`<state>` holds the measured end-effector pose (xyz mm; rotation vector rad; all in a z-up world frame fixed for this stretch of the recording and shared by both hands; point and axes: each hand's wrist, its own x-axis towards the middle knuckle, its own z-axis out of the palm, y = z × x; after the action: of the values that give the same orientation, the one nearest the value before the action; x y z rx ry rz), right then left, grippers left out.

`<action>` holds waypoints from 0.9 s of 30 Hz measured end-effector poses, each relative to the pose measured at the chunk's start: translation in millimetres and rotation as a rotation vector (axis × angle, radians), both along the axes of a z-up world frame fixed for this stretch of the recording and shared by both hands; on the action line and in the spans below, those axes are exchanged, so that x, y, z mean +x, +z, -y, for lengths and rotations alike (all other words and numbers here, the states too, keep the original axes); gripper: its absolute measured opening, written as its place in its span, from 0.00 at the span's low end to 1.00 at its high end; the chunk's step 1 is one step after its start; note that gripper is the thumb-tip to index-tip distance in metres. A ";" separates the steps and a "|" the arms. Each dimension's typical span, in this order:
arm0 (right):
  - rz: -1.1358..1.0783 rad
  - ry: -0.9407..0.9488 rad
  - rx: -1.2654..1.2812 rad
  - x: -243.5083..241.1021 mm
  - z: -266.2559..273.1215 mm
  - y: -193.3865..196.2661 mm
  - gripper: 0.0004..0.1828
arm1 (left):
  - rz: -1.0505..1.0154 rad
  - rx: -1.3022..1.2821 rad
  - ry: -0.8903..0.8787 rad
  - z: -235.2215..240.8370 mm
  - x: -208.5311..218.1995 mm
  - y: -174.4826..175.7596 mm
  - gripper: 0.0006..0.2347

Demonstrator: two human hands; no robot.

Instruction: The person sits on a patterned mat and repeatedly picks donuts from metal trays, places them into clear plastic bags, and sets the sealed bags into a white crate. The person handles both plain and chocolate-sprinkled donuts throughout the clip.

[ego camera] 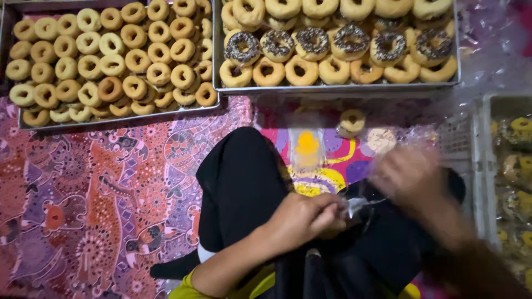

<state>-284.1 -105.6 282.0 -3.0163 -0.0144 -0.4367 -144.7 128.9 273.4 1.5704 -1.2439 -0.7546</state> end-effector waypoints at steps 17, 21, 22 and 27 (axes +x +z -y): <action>-0.350 -0.607 0.050 32.9 26.9 -4.6 0.10 | 0.132 0.407 -0.024 -5.7 -1.5 1.3 0.08; -0.198 0.193 0.371 18.0 7.7 -48.9 0.30 | 0.185 -0.247 -0.292 1.0 20.6 -9.8 0.04; -0.170 0.388 0.472 -1.2 -16.1 -71.6 0.36 | 0.202 -0.243 -0.315 4.5 20.7 -18.9 0.04; -0.053 -0.115 1.818 -17.8 -100.7 -137.5 0.09 | -1.212 -0.196 0.103 13.7 18.7 -60.3 0.12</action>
<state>-301.9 -4.9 144.5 -1.2273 0.3440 -0.1524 -125.9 115.2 213.1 0.7198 -0.3073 -1.1954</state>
